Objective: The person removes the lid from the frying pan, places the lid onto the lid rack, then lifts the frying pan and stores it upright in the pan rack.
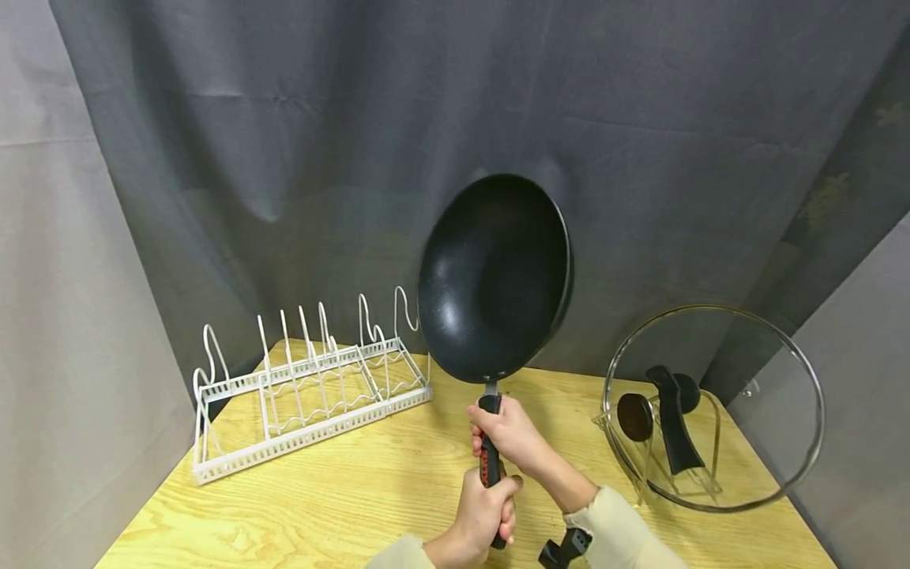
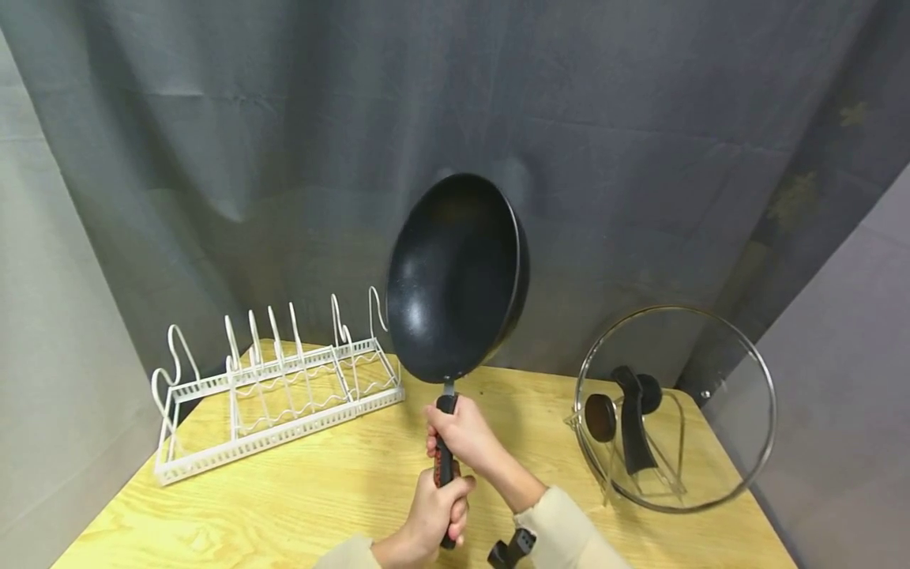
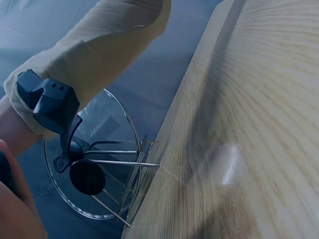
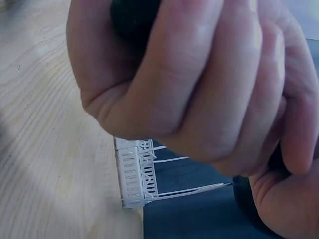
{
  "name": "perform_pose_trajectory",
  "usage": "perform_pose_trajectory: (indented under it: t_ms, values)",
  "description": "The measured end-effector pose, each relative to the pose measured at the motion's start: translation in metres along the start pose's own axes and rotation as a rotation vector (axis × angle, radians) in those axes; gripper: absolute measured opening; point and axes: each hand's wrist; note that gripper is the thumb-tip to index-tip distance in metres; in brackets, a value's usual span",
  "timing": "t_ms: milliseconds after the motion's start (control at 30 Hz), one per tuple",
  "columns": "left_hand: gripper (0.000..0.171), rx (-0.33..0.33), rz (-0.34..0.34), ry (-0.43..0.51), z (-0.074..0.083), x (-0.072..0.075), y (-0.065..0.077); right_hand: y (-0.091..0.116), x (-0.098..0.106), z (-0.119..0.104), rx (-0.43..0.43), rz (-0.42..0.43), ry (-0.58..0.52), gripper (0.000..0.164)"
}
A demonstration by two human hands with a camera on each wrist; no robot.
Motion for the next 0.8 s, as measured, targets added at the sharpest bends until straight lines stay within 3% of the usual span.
perform_pose_trajectory:
  t_ms: [500, 800]
  values:
    - [0.028, -0.116, -0.155, 0.158, 0.001, 0.013, 0.001, -0.007, -0.016, -0.017, -0.038, -0.011, 0.103, 0.032]
    - [0.029, -0.159, -0.269, 0.305, 0.007, 0.022, 0.002, -0.004, -0.032, -0.047, -0.015, -0.038, 0.135, 0.030]
Point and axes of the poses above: each hand's wrist, its own y-axis away from the middle knuckle, its own x-axis out of the back of the hand, z = x × y, and after that the axes turned 4 degrees about -z, right-handed
